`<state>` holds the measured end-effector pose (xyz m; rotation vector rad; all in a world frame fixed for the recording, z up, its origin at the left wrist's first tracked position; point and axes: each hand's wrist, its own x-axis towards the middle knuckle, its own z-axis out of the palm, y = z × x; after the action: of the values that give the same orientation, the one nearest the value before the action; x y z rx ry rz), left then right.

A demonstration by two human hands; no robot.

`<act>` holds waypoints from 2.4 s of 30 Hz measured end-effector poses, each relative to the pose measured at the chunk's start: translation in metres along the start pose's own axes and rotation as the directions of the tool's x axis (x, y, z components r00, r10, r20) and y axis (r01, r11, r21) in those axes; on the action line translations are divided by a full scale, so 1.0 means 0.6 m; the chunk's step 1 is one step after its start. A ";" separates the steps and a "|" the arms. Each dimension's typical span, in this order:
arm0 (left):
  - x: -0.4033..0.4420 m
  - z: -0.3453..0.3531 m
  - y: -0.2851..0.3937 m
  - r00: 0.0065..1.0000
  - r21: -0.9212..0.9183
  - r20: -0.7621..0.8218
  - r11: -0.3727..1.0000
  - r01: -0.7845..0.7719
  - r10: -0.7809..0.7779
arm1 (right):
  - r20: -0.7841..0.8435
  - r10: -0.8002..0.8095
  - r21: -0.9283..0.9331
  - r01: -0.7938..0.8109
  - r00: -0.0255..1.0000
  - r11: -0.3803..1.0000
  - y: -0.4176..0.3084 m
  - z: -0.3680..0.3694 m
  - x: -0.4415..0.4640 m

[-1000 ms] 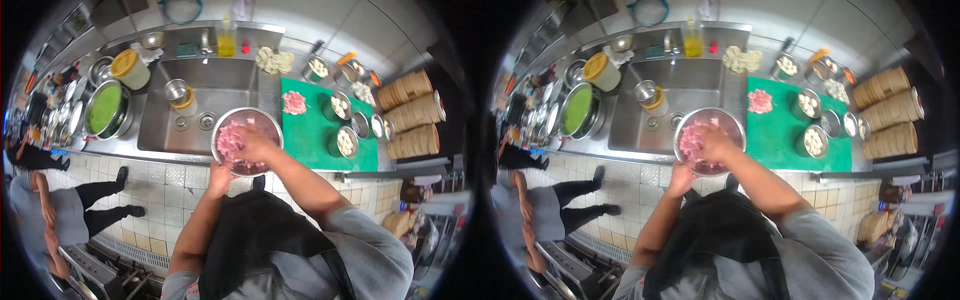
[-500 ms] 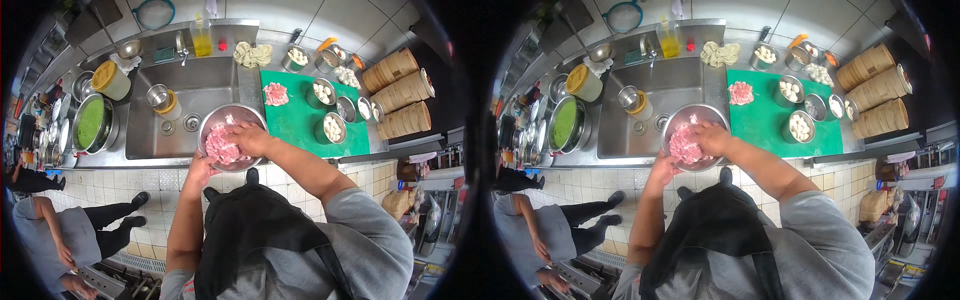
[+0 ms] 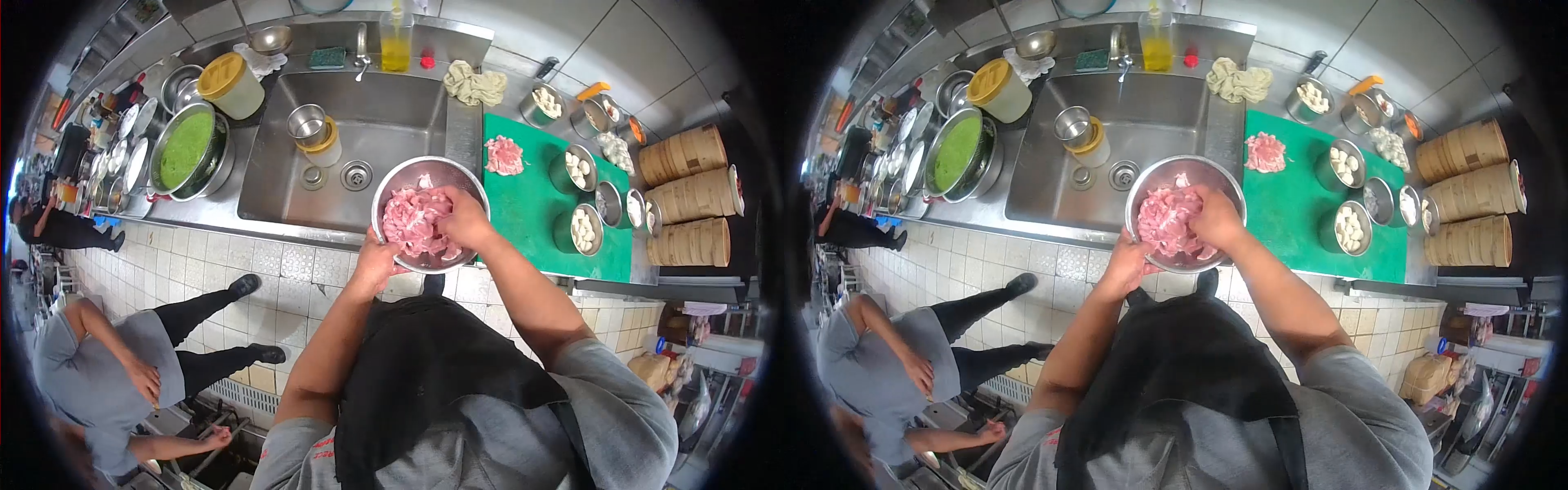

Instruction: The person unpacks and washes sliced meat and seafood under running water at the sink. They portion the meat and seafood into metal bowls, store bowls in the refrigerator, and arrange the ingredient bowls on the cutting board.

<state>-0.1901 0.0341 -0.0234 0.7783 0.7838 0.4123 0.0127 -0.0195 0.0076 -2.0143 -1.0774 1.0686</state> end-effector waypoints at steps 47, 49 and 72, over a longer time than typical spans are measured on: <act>0.006 -0.023 -0.017 0.999 -0.098 0.036 0.995 -0.030 0.034 | 0.321 -0.309 -0.337 0.412 0.895 0.847 -0.063 -0.026 0.031; -0.001 -0.013 -0.005 0.999 -0.119 0.019 0.993 -0.028 0.031 | 0.263 -0.302 -0.471 0.395 0.916 0.789 -0.051 -0.007 -0.001; 0.045 -0.035 0.048 0.986 0.299 -0.071 0.940 0.167 -0.152 | 0.010 -0.097 -0.598 0.084 0.995 0.797 -0.035 -0.011 0.000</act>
<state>-0.1896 0.0787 -0.0240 0.9867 0.9609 0.1644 0.0104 -0.0100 0.0274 -2.4082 -1.6387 0.6963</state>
